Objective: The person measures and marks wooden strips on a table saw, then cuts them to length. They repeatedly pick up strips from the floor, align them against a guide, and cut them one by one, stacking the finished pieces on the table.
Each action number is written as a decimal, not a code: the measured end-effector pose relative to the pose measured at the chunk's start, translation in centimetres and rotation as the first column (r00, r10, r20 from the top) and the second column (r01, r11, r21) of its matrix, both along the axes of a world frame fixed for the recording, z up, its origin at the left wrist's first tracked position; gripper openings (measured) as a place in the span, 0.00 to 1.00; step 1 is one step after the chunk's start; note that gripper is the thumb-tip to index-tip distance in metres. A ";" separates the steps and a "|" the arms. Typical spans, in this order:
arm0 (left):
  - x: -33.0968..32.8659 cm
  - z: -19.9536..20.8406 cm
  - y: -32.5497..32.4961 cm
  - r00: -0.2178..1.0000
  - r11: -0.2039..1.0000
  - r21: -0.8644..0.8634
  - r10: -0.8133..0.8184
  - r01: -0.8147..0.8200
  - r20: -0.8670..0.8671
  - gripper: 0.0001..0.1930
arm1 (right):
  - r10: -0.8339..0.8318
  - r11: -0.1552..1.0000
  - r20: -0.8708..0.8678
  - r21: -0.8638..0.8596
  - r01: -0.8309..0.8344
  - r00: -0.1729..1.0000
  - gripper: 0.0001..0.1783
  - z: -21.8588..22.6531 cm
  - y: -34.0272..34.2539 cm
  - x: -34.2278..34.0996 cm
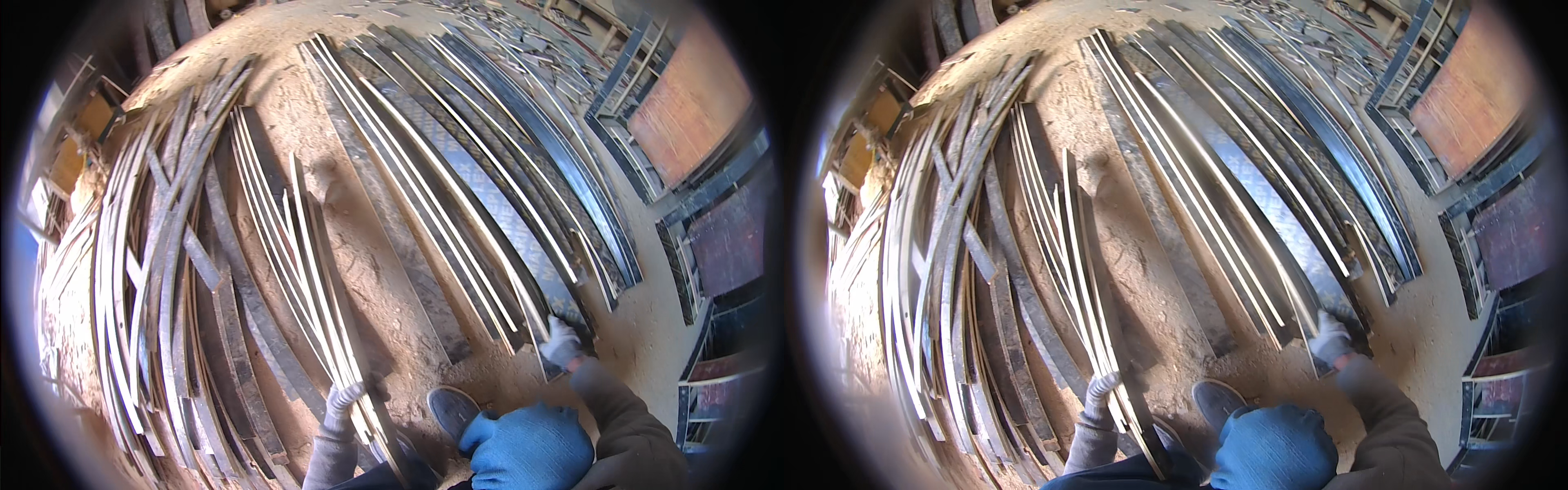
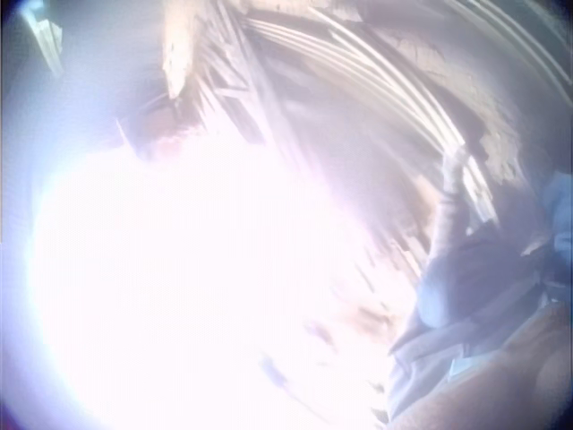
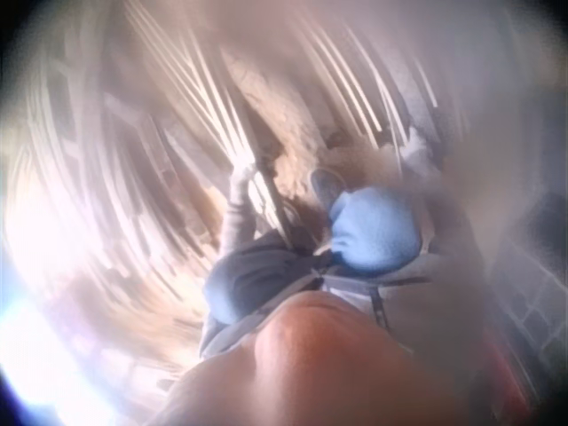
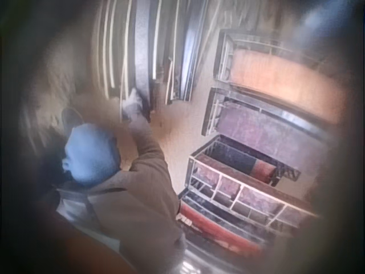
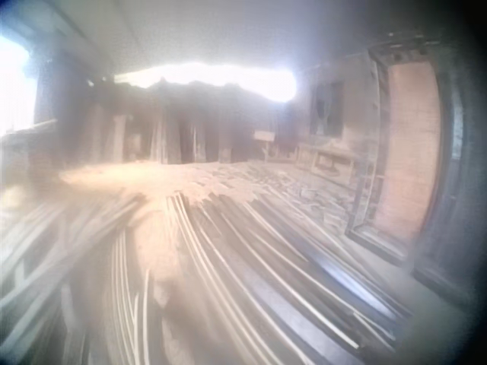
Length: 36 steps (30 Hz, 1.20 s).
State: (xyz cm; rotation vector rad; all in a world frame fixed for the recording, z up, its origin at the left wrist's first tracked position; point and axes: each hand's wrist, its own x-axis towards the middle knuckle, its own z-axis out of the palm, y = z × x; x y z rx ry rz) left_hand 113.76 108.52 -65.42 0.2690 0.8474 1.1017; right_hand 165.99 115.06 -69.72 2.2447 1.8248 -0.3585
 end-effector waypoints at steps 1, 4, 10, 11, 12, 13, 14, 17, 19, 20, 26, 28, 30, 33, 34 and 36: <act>0.0 0.0 -0.3 1.000 1.000 -0.014 -0.004 0.004 -0.014 0.29 | -0.002 0.995 -0.042 0.096 0.006 0.999 0.38 1.3 -0.3 0.8; 0.3 -0.1 -0.7 1.000 1.000 0.007 0.029 -0.029 -0.004 0.29 | -0.384 0.922 -0.741 -0.274 0.275 0.550 0.26 4.6 -1.0 0.2; -0.3 1.1 0.9 0.997 0.990 0.144 0.026 -0.015 -0.078 0.28 | -0.278 0.958 -0.895 -0.232 0.167 0.348 0.21 2.2 -3.5 -10.8; -0.5 1.4 1.1 0.996 0.986 0.163 0.033 -0.019 -0.085 0.28 | -0.208 0.976 -0.856 -0.148 0.162 0.474 0.25 0.7 -3.5 -12.8; -0.8 1.7 1.3 0.995 0.983 0.181 0.041 -0.024 -0.094 0.28 | -0.150 0.986 -0.776 -0.068 0.154 0.613 0.29 -0.6 -3.5 -14.7; -1.0 2.1 1.4 0.993 0.985 0.168 0.066 -0.050 -0.095 0.29 | -0.045 0.996 -0.800 0.013 0.092 0.598 0.32 -1.3 -3.7 -16.0; -1.2 2.4 1.5 0.985 0.981 0.170 0.113 -0.090 -0.128 0.31 | -0.022 0.987 -0.824 0.071 0.142 0.566 0.34 -2.3 -3.3 -18.2; -2.0 2.9 1.7 0.968 0.979 0.165 0.153 -0.121 -0.199 0.33 | 0.100 0.986 -0.757 0.161 0.036 0.646 0.36 -2.0 -1.7 -22.8; -2.9 3.2 2.3 0.966 0.978 0.157 0.167 -0.137 -0.199 0.34 | 0.020 0.986 -0.565 -0.124 -0.109 0.825 0.35 0.0 0.6 -25.3; -3.5 3.6 2.6 0.965 0.978 0.148 0.174 -0.146 -0.198 0.34 | 0.031 0.973 -0.590 -0.166 -0.159 0.807 0.36 1.2 2.1 -26.5; -9.6 10.1 5.2 0.948 0.970 0.135 0.228 -0.202 -0.222 0.34 | 0.429 0.739 -0.689 -0.104 -0.665 0.584 0.47 7.6 11.9 -32.4; -11.8 14.5 5.6 0.960 0.961 0.120 0.262 -0.250 -0.094 0.32 | 0.248 0.793 -0.795 -0.162 -0.587 0.554 0.49 11.2 13.7 -33.5; -14.1 19.9 5.5 0.954 0.971 0.086 0.234 -0.222 -0.187 0.33 | 0.158 0.839 -0.874 -0.127 -0.530 0.459 0.51 16.0 15.3 -35.2; -14.3 28.5 4.4 0.913 0.963 0.063 0.268 -0.262 -0.307 0.33 | 0.080 0.827 -0.929 -0.141 -0.544 0.362 0.54 26.0 15.5 -39.6; -13.9 31.8 3.5 0.903 0.961 0.049 0.273 -0.273 -0.332 0.33 | 0.075 0.815 -0.962 -0.092 -0.572 0.261 0.56 29.6 15.1 -41.7; -12.0 38.4 1.4 0.862 0.942 0.056 0.325 -0.331 -0.389 0.33 | -0.295 0.788 -0.952 -0.292 -0.542 0.084 0.64 36.9 12.6 -47.3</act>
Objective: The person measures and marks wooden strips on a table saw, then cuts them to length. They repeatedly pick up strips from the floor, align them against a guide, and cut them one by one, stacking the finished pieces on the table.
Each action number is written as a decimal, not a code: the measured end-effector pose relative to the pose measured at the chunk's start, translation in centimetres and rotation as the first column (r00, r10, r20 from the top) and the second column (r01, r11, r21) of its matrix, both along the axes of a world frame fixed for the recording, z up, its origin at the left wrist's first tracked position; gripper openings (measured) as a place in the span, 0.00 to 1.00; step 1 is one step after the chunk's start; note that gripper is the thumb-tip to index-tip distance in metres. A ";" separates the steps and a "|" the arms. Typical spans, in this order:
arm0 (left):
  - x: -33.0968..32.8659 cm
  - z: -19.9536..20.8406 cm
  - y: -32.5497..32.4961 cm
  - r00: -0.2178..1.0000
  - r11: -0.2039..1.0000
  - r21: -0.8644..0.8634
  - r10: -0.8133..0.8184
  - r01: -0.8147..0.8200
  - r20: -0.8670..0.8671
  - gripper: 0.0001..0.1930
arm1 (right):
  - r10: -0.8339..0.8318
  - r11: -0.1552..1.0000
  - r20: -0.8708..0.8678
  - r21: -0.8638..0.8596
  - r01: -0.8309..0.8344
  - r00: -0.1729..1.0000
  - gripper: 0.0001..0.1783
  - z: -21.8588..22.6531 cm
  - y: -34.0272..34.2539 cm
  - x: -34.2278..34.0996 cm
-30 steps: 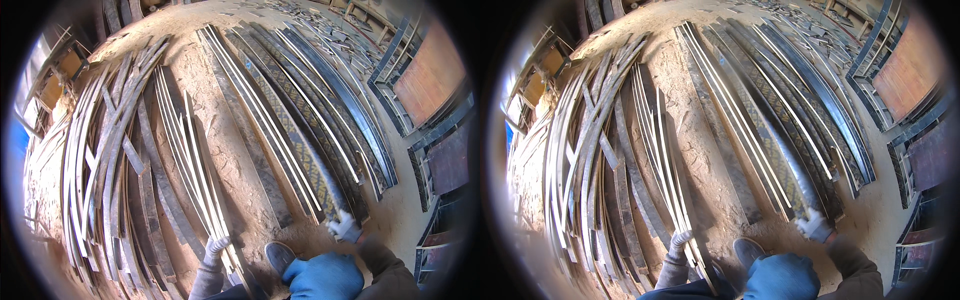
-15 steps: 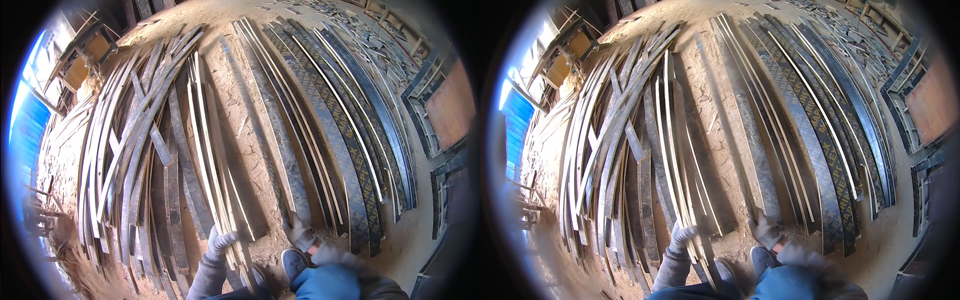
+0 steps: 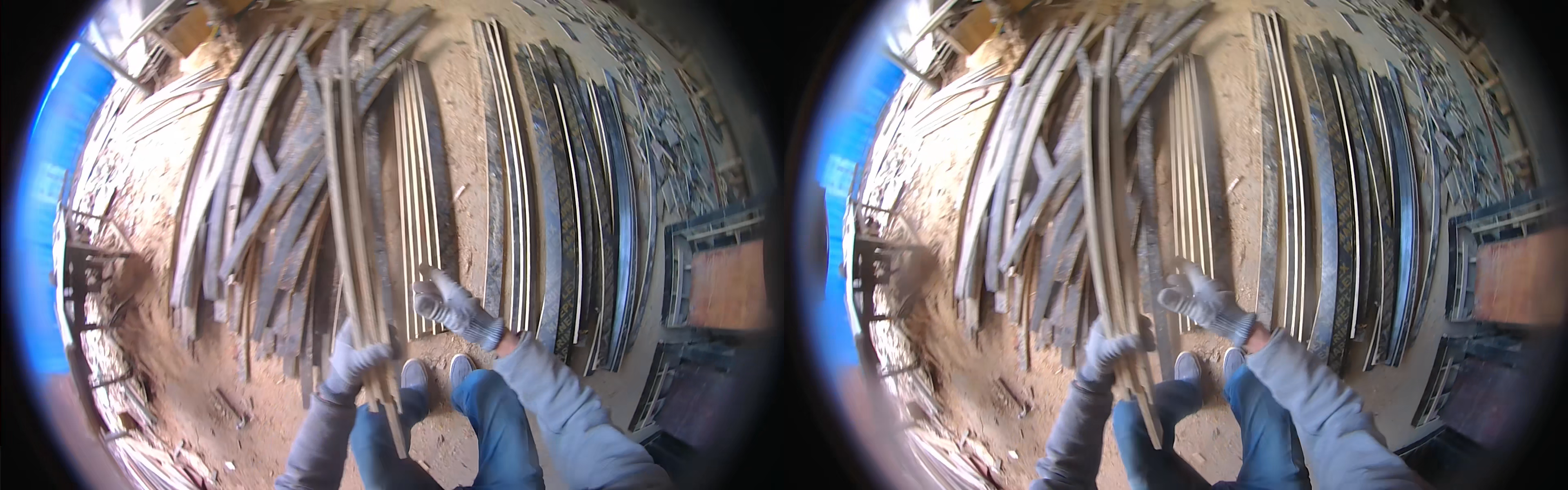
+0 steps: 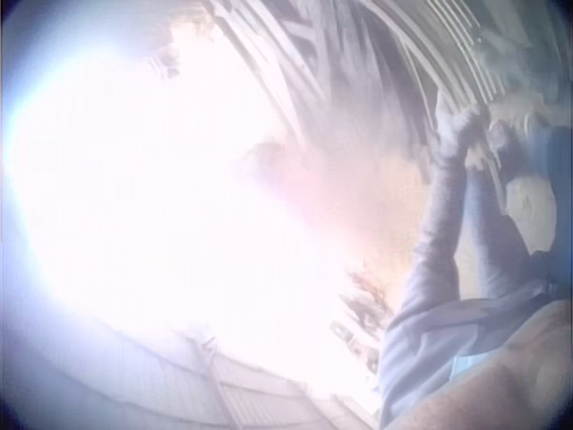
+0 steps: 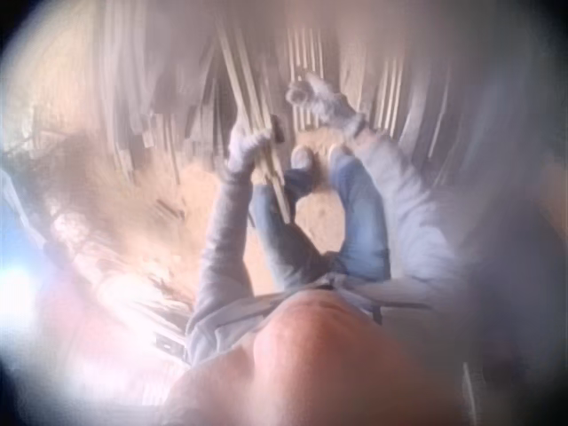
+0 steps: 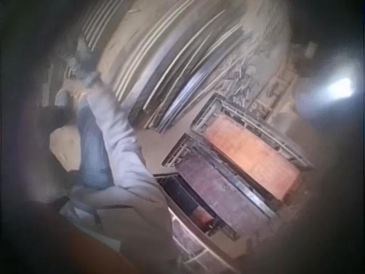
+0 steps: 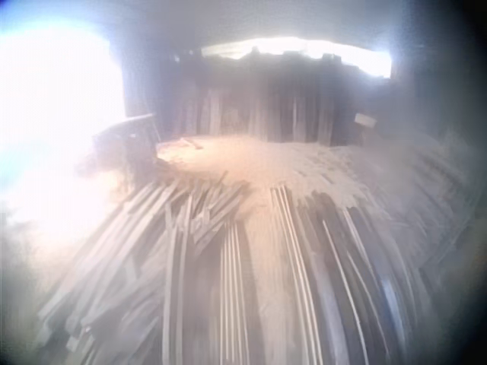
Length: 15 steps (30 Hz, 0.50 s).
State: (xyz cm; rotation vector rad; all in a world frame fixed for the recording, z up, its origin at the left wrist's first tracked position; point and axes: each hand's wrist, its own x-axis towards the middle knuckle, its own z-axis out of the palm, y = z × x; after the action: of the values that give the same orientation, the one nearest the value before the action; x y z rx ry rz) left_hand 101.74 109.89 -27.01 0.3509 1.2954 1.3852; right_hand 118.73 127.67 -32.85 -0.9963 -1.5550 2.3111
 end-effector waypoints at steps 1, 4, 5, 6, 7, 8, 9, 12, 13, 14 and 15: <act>0.7 3.7 -1.6 0.998 1.000 -0.019 0.009 -0.008 0.060 0.33 | -0.001 1.000 -0.064 -0.025 -0.001 0.998 0.66 3.7 -1.4 -2.5; 3.5 14.3 -7.1 0.983 0.998 -0.009 0.055 -0.054 0.176 0.38 | 0.052 0.998 -0.121 -0.016 -0.055 0.991 0.59 15.1 -5.5 -7.6; 4.0 17.5 -9.2 0.998 0.991 -0.121 0.052 -0.049 0.022 0.40 | 0.109 0.985 0.031 -0.138 -0.104 0.994 0.53 18.8 -6.8 -8.8; 4.4 20.3 -11.6 0.997 0.997 -0.045 0.066 -0.064 0.050 0.39 | 0.032 0.859 -0.105 -0.506 -0.082 0.994 0.42 22.7 -8.8 -9.1; 5.0 22.8 -13.9 0.994 0.994 -0.013 0.110 -0.110 0.027 0.41 | 0.035 0.880 -0.120 -0.468 -0.088 0.992 0.37 26.3 -11.0 -9.6; 5.4 24.9 -16.3 0.988 0.988 0.024 0.152 -0.152 -0.001 0.43 | 0.026 0.903 -0.159 -0.419 -0.091 0.987 0.32 29.8 -13.3 -10.1; 5.3 26.6 -18.9 0.992 0.991 -0.072 0.119 -0.115 0.046 0.45 | 0.064 0.924 -0.184 -0.361 -0.128 0.981 0.29 32.9 -15.5 -10.5; 4.5 29.3 -26.0 0.967 0.978 -0.132 0.132 -0.164 -0.219 0.45 | 0.194 0.954 -0.315 -0.159 -0.253 0.929 0.22 40.2 -22.6 -12.1; 4.1 30.1 -28.6 0.955 0.970 -0.150 0.150 -0.193 -0.257 0.46 | 0.264 0.949 -0.317 -0.083 -0.304 0.911 0.22 41.9 -25.1 -13.1; 3.2 30.8 -31.2 0.938 0.966 -0.122 0.183 -0.227 -0.293 0.45 | 0.316 0.942 -0.355 0.010 -0.335 0.880 0.23 43.4 -27.7 -13.9; 2.6 31.7 -34.0 0.932 0.958 -0.147 0.192 -0.246 -0.308 0.44 | 0.400 0.915 -0.306 0.087 -0.393 0.864 0.24 44.5 -30.3 -14.9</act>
State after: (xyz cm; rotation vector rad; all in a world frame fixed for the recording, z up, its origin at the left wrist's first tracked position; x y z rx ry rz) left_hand 104.39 75.89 4.66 0.2973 1.7383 1.4221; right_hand 103.85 97.39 11.65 -0.2804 -1.7664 2.5431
